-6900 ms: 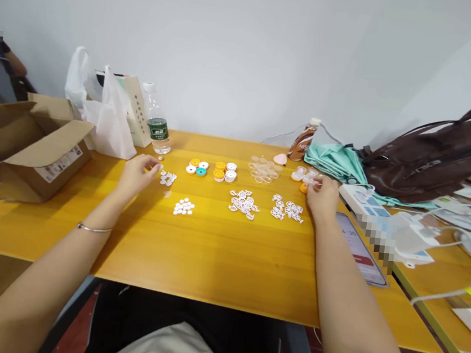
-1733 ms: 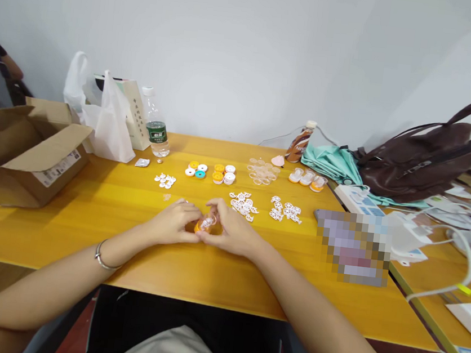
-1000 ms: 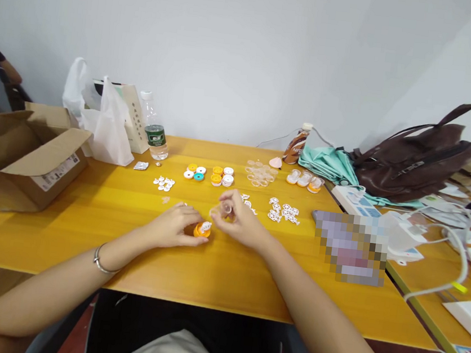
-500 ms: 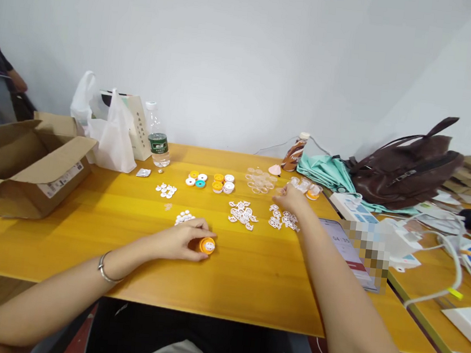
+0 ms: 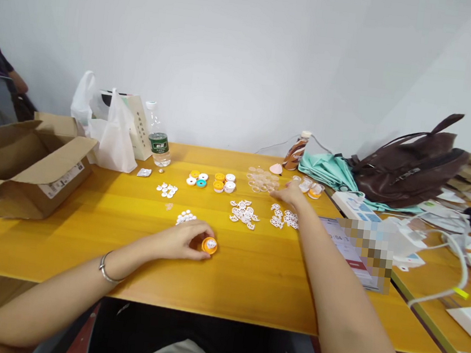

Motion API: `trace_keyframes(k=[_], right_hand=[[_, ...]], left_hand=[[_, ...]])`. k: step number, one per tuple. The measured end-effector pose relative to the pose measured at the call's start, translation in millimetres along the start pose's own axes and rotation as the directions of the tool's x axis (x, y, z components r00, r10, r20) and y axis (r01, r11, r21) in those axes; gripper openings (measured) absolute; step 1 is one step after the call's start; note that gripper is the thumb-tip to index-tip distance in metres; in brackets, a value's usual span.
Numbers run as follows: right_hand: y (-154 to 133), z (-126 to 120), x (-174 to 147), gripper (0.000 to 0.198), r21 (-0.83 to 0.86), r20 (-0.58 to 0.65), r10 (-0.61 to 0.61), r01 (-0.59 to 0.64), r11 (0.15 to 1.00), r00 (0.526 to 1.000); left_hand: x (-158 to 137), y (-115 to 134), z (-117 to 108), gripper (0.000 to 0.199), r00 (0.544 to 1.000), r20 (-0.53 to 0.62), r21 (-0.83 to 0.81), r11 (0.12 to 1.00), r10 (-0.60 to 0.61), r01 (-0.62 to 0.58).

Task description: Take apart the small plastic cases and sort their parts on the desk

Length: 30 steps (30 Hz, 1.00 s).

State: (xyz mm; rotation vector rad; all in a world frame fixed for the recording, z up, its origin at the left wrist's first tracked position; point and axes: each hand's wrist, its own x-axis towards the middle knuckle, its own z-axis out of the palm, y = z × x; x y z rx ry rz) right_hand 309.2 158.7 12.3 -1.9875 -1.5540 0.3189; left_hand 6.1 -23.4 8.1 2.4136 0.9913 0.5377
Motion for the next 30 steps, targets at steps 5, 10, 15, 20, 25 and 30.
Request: trace_keyframes(k=[5, 10, 15, 20, 25, 30], right_hand=[[-26.5, -1.9, -55.3, 0.029, 0.125, -0.084, -0.166, 0.176, 0.976, 0.983], [-50.5, 0.4, -150.6, 0.019, 0.496, 0.251, -0.734, 0.567, 0.658, 0.632], [-53.6, 10.8, -185.7, 0.019, 0.517, 0.351, -0.843, 0.666, 0.538, 0.408], [-51.6, 19.8, -181.7, 0.013, 0.556, 0.329, -0.863, 0.66, 0.505, 0.384], [-50.4, 21.9, -189.1, 0.01, 0.527, 0.26, -0.888, 0.714, 0.461, 0.38], [-47.8, 26.4, -193.4, 0.009, 0.527, 0.202, -0.904, 0.736, 0.424, 0.377]], left_hand=[[0.8, 0.0, -0.9, 0.027, 1.0, 0.003, -0.003, 1.0, 0.022, -0.022], [1.4, -0.7, -2.7, 0.027, 0.998, 0.02, -0.009, 0.999, 0.051, -0.051], [1.5, -3.8, -3.1, 0.025, 0.997, 0.023, -0.001, 0.998, 0.069, -0.069], [1.9, -5.2, -2.3, 0.027, 0.998, 0.013, 0.015, 0.998, 0.058, -0.058], [1.9, -4.5, 0.0, 0.029, 0.999, -0.018, 0.039, 0.998, 0.04, -0.039], [2.2, -5.7, 2.1, 0.028, 0.998, -0.048, 0.036, 0.999, 0.032, -0.03]])
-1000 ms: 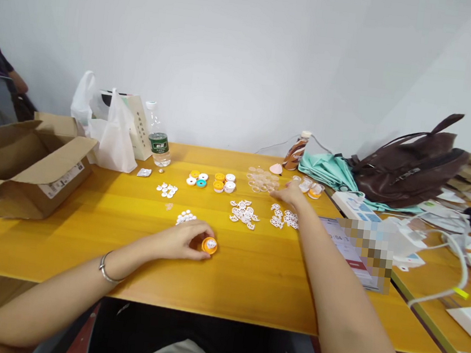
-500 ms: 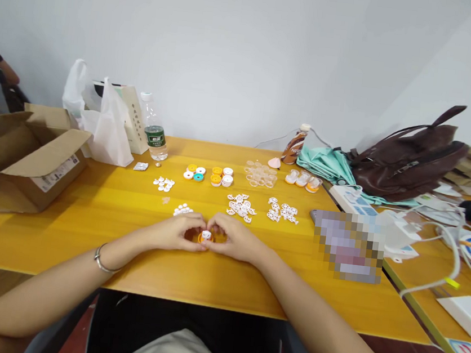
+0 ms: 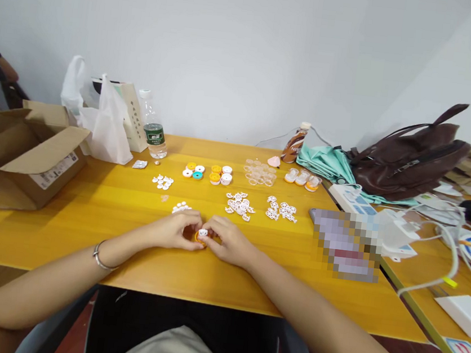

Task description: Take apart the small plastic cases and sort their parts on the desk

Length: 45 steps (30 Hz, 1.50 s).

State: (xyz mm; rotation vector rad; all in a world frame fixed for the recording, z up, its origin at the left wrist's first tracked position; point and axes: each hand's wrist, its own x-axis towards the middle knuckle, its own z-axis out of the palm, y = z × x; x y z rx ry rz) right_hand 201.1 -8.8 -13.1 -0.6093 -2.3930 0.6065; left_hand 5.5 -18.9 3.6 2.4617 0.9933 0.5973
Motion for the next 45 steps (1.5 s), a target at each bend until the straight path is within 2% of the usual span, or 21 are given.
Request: trace_keyframes(k=[13, 14, 18, 19, 22, 26, 31, 35, 38, 41, 45], right_hand=[[-2.3, -0.2, -2.8, 0.009, -0.046, -0.011, -0.041, 0.041, 0.998, 0.999], [-3.2, 0.5, -2.9, 0.009, -0.039, -0.03, -0.038, 0.037, 0.999, 0.999], [-9.4, 7.7, -0.5, 0.009, 0.034, -0.277, 0.036, -0.027, 0.999, 0.96], [-10.8, 9.9, 0.5, 0.008, 0.051, -0.289, 0.035, -0.021, 0.998, 0.957], [-11.9, 14.2, 3.6, 0.004, 0.102, -0.209, 0.004, 0.018, 0.995, 0.978], [-5.6, 14.3, 5.6, 0.008, 0.211, -0.305, 0.158, -0.095, 0.973, 0.939], [2.8, 15.2, 5.9, 0.013, 0.386, -0.315, 0.285, -0.152, 0.91, 0.905], [1.0, 12.7, 9.8, 0.016, 0.472, -0.304, 0.349, -0.178, 0.863, 0.886], [-7.1, 5.2, 16.1, 0.018, 0.576, -0.226, 0.407, -0.215, 0.788, 0.885], [-18.8, -4.6, 24.8, 0.019, 0.651, -0.115, 0.399, -0.235, 0.722, 0.91], [-32.0, -12.7, 36.6, 0.021, 0.713, -0.043, 0.373, -0.233, 0.661, 0.927]], left_hand=[[0.0, 3.1, 3.2, 0.028, 0.998, 0.0, 0.019, 0.998, -0.058, 0.058], [0.2, 3.6, 3.6, 0.027, 0.998, -0.003, 0.022, 0.998, -0.062, 0.062], [1.3, 6.1, 3.9, 0.024, 0.995, -0.001, 0.031, 0.995, -0.1, 0.1], [1.3, 6.8, 3.6, 0.024, 0.994, 0.011, 0.031, 0.994, -0.104, 0.104], [0.1, 8.0, 3.0, 0.022, 0.996, 0.031, 0.044, 0.995, -0.088, 0.087], [-1.5, 6.6, 3.4, 0.028, 0.998, -0.021, 0.159, 0.985, -0.065, 0.067], [-1.3, 4.2, -1.2, 0.046, 0.999, 0.014, 0.181, 0.983, -0.046, 0.043], [-4.0, 7.6, -12.9, 0.05, 0.999, -0.008, 0.07, 0.996, -0.052, 0.052], [-6.7, 13.0, -19.9, 0.042, 0.988, -0.142, -0.114, 0.993, -0.055, 0.039], [-7.6, 17.2, -21.7, 0.035, 0.958, -0.286, -0.259, 0.965, -0.033, -0.044], [-7.1, 16.8, -20.8, 0.029, 0.929, -0.37, -0.456, 0.871, 0.0, -0.181]])
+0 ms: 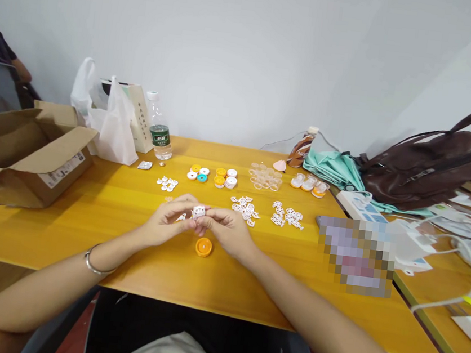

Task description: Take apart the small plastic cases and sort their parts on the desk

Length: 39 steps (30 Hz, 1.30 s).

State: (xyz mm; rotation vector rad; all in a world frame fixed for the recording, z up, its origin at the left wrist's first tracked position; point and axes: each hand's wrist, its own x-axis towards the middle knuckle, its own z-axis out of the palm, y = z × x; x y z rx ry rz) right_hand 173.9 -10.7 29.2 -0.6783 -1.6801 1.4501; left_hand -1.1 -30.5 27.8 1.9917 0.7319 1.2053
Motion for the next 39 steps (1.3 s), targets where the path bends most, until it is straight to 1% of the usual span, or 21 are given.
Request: trace_keyframes(k=[3, 5, 7, 9, 12, 14, 17, 20, 22, 23, 25, 28, 30, 32, 34, 37, 39], right_hand=[[-1.8, 3.5, 2.4, 0.022, 0.061, -0.012, 0.005, -0.004, 0.998, 1.0], [1.7, 3.9, 1.9, 0.022, 0.084, -0.032, 0.013, -0.011, 0.996, 0.999], [6.6, 2.8, 0.2, 0.024, 0.091, -0.052, 0.019, -0.014, 0.996, 0.998], [11.0, 0.6, -1.6, 0.028, 0.086, -0.07, 0.011, -0.005, 0.996, 0.997], [15.1, -2.6, -1.9, 0.03, 0.085, -0.109, -0.023, 0.032, 0.996, 0.994], [17.0, -3.4, -0.7, 0.026, 0.099, -0.14, -0.026, 0.041, 0.994, 0.99], [20.5, -2.6, 1.4, 0.023, 0.11, -0.173, 0.002, 0.017, 0.994, 0.985], [24.1, -1.3, 2.4, 0.021, 0.093, -0.199, 0.01, 0.008, 0.996, 0.98], [25.6, -1.3, 2.7, 0.019, 0.071, -0.216, -0.004, 0.02, 0.997, 0.976], [26.1, -1.6, 2.8, 0.018, 0.056, -0.228, -0.018, 0.031, 0.998, 0.973], [26.7, -2.1, 2.7, 0.015, 0.022, -0.271, -0.057, 0.065, 0.998, 0.961], [27.5, -1.4, 1.5, 0.014, -0.028, -0.302, -0.117, 0.114, 0.993, 0.946], [27.8, 0.2, 0.4, 0.015, -0.04, -0.281, -0.128, 0.121, 0.992, 0.951], [27.4, 2.0, -0.6, 0.016, -0.028, -0.257, -0.12, 0.116, 0.993, 0.959], [25.9, 3.1, -1.1, 0.016, -0.005, -0.253, -0.106, 0.108, 0.994, 0.962], [23.2, 3.0, -0.7, 0.014, 0.024, -0.255, -0.073, 0.082, 0.996, 0.964], [22.6, 2.2, 0.1, 0.015, 0.025, -0.255, -0.056, 0.065, 0.998, 0.965]], left_hand=[[-0.3, -2.5, -0.6, 0.025, 0.999, -0.036, -0.166, 0.986, 0.016, -0.022], [-0.5, -3.6, -0.7, 0.022, 0.999, -0.043, -0.2, 0.979, 0.021, -0.029], [-0.6, -4.2, -0.4, 0.02, 0.998, -0.053, -0.183, 0.982, 0.034, -0.043], [-0.5, -4.2, 0.1, 0.019, 0.996, -0.066, -0.118, 0.991, 0.062, -0.069], [-0.1, -5.1, 0.8, 0.019, 0.991, -0.078, 0.053, 0.993, 0.109, -0.105], [-0.2, -7.4, 0.9, 0.02, 0.99, -0.074, 0.173, 0.979, 0.123, -0.109], [-1.4, -13.4, 0.4, 0.023, 0.989, -0.04, 0.318, 0.94, 0.145, -0.124], [-2.3, -19.0, -0.7, 0.024, 0.981, -0.032, 0.408, 0.898, 0.191, -0.162], [-2.1, -21.6, -1.1, 0.025, 0.976, -0.052, 0.425, 0.889, 0.211, -0.17], [-1.6, -22.7, -1.1, 0.026, 0.976, -0.069, 0.417, 0.895, 0.205, -0.159], [-0.5, -25.0, -0.5, 0.028, 0.982, -0.129, 0.36, 0.929, 0.14, -0.085], [1.2, -28.5, 1.5, 0.026, 0.974, -0.22, 0.2, 0.975, -0.049, 0.094], [2.1, -29.3, 2.5, 0.023, 0.959, -0.235, 0.107, 0.976, -0.16, 0.189], [2.6, -28.3, 2.5, 0.022, 0.949, -0.227, 0.076, 0.968, -0.218, 0.241], [2.7, -25.9, 2.1, 0.022, 0.952, -0.221, 0.122, 0.963, -0.211, 0.242], [1.9, -22.6, 2.0, 0.02, 0.965, -0.222, 0.256, 0.947, -0.14, 0.196], [1.2, -21.6, 3.3, 0.019, 0.964, -0.234, 0.292, 0.937, -0.125, 0.192]])
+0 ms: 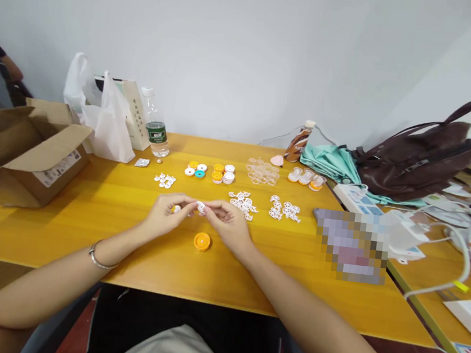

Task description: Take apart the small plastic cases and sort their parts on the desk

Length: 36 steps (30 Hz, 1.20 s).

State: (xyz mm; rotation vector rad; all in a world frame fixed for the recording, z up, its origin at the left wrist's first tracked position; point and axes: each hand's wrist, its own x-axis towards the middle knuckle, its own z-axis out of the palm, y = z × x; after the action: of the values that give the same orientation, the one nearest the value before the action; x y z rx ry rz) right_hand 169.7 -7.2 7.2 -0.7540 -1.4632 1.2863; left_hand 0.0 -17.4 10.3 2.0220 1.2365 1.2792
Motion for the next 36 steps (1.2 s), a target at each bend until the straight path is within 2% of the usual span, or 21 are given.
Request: trace_keyframes(k=[7, 10, 13, 20, 24, 27, 31, 34, 36], right_hand=[[6.4, -1.8, 3.7, 0.017, -0.037, -0.053, 0.066, -0.068, 0.997, 0.996], [7.9, -0.6, 3.7, 0.016, 0.011, -0.021, 0.109, -0.109, 0.994, 0.994], [9.2, 1.1, 3.1, 0.021, 0.006, 0.04, 0.141, -0.141, 0.99, 0.989], [10.5, 0.2, 4.6, 0.025, 0.073, 0.067, 0.217, -0.222, 0.972, 0.974], [6.1, 1.3, 3.2, 0.025, 0.187, 0.064, 0.319, -0.326, 0.927, 0.945], [3.7, 3.4, 1.8, 0.024, 0.205, 0.056, 0.333, -0.337, 0.919, 0.941], [5.1, 3.2, 2.4, 0.022, 0.205, 0.045, 0.319, -0.321, 0.925, 0.947], [8.6, -0.8, 5.2, 0.018, 0.259, 0.044, 0.345, -0.345, 0.902, 0.937], [10.6, -4.2, 7.0, 0.016, 0.288, 0.048, 0.356, -0.354, 0.89, 0.933]], left_hand=[[0.5, -0.1, 5.8, 0.023, 0.979, 0.119, -0.166, 0.969, -0.164, 0.183], [2.1, -3.3, 6.3, 0.023, 0.969, 0.157, -0.217, 0.95, -0.192, 0.224], [1.2, -7.9, 7.0, 0.025, 0.963, 0.17, -0.183, 0.954, -0.208, 0.238], [-1.3, -8.9, 8.1, 0.025, 0.972, 0.139, -0.077, 0.977, -0.187, 0.199], [-0.9, -4.0, 8.1, 0.023, 0.982, 0.088, -0.024, 0.985, -0.169, 0.171], [-1.3, -5.2, 10.0, 0.022, 0.978, 0.102, -0.023, 0.983, -0.18, 0.183], [-1.9, -9.5, 11.3, 0.026, 0.967, 0.178, -0.066, 0.978, -0.185, 0.199], [-2.4, -7.8, 9.5, 0.026, 0.976, 0.186, -0.053, 0.99, -0.117, 0.129], [-2.8, -5.0, 7.8, 0.03, 0.985, 0.175, -0.045, 0.999, -0.014, 0.023]])
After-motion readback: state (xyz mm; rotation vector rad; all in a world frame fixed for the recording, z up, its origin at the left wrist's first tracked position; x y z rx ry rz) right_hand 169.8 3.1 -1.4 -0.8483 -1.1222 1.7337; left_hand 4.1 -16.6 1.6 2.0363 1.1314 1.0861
